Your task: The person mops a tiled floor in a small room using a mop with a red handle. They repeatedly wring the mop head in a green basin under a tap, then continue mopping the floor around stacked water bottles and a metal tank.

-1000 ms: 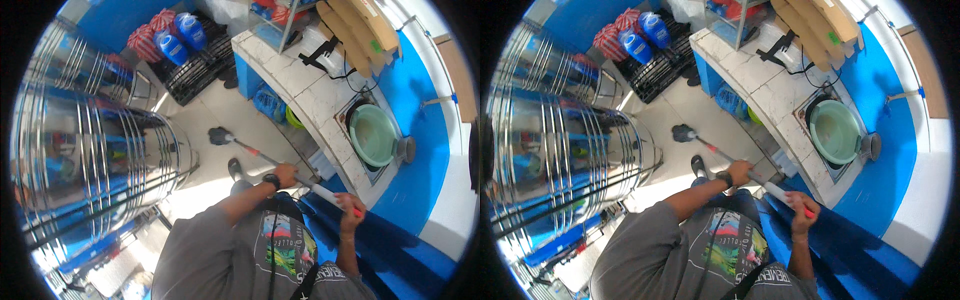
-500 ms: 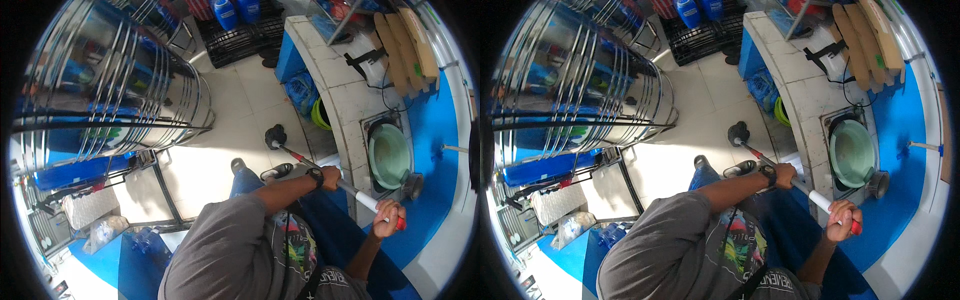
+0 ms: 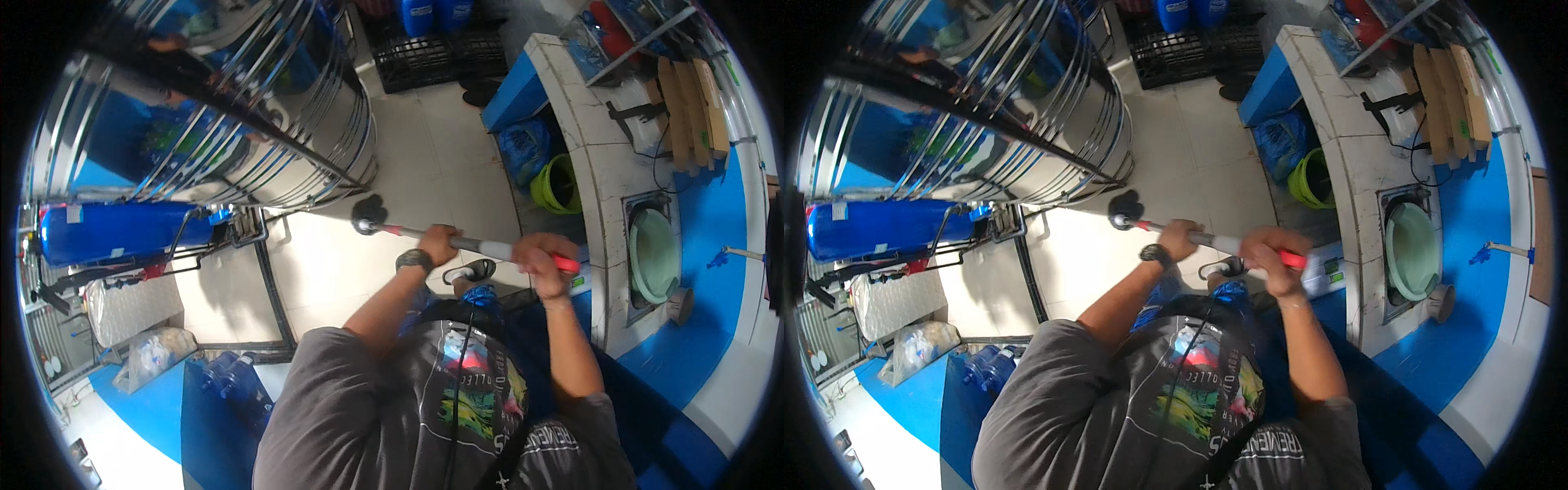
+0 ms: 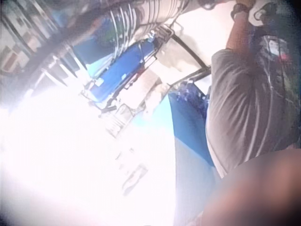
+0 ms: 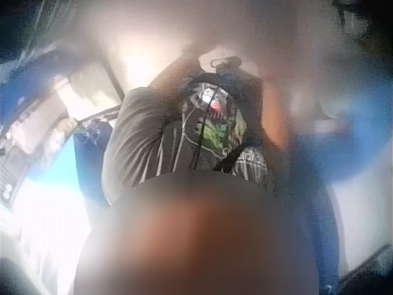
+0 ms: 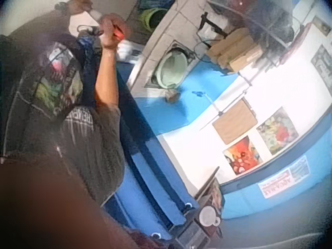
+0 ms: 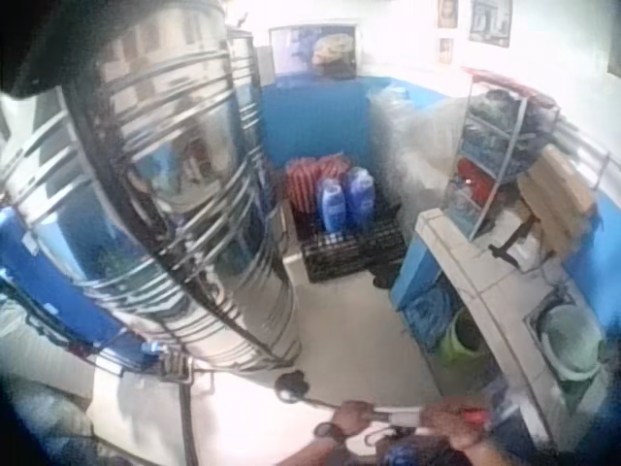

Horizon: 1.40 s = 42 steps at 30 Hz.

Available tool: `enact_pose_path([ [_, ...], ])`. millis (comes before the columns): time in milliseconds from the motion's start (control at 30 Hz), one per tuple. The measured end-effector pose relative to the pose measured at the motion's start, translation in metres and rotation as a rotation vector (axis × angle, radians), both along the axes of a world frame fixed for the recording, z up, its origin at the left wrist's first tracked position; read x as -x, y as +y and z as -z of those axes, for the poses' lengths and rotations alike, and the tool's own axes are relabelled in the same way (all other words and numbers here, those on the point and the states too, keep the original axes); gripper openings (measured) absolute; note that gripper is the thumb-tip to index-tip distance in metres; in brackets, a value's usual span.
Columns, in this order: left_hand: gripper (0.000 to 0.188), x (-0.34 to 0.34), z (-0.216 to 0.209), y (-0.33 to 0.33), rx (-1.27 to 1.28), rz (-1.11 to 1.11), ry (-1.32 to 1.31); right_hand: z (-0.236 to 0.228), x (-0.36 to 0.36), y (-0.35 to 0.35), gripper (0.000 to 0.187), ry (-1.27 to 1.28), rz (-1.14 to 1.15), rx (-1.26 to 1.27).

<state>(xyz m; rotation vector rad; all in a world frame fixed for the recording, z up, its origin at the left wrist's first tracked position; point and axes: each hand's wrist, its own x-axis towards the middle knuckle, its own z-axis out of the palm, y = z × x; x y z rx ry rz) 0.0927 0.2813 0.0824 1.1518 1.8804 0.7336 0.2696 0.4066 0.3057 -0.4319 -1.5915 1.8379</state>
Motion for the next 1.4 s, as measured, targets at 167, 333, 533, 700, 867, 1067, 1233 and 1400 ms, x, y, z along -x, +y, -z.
enact_pose_path([
  [167,0.03,0.074,0.041,-0.129,0.081,-0.307,0.22,0.048,0.073,-0.084,0.014,-0.167,-0.324,0.039],
  [333,0.032,0.095,0.057,-0.214,0.08,-0.406,0.283,0.066,0.096,-0.132,0.015,-0.126,-0.608,0.027],
  [533,0.033,0.09,0.028,-0.192,-0.049,-0.58,0.287,0.034,0.111,-0.11,0.014,-0.169,-0.662,-0.008],
  [700,0.031,0.084,0.0,-0.119,-0.027,-0.492,0.104,-0.012,0.12,-0.046,0.028,-0.173,-0.496,-0.139],
  [867,0.03,0.083,-0.014,-0.014,-0.025,-0.243,-0.021,-0.032,0.122,0.053,0.02,-0.222,-0.36,-0.038],
  [1067,0.039,0.103,-0.037,0.088,0.149,-0.086,-0.017,-0.04,0.14,0.15,0.021,-0.111,-0.337,0.058],
  [1233,0.036,0.115,-0.057,0.134,0.003,-0.089,0.016,-0.065,0.154,0.188,0.027,-0.091,-0.369,-0.106],
  [1400,0.034,0.106,-0.071,0.181,-0.368,-0.162,-0.001,-0.102,0.146,0.197,0.022,-0.133,-0.305,-0.237],
])
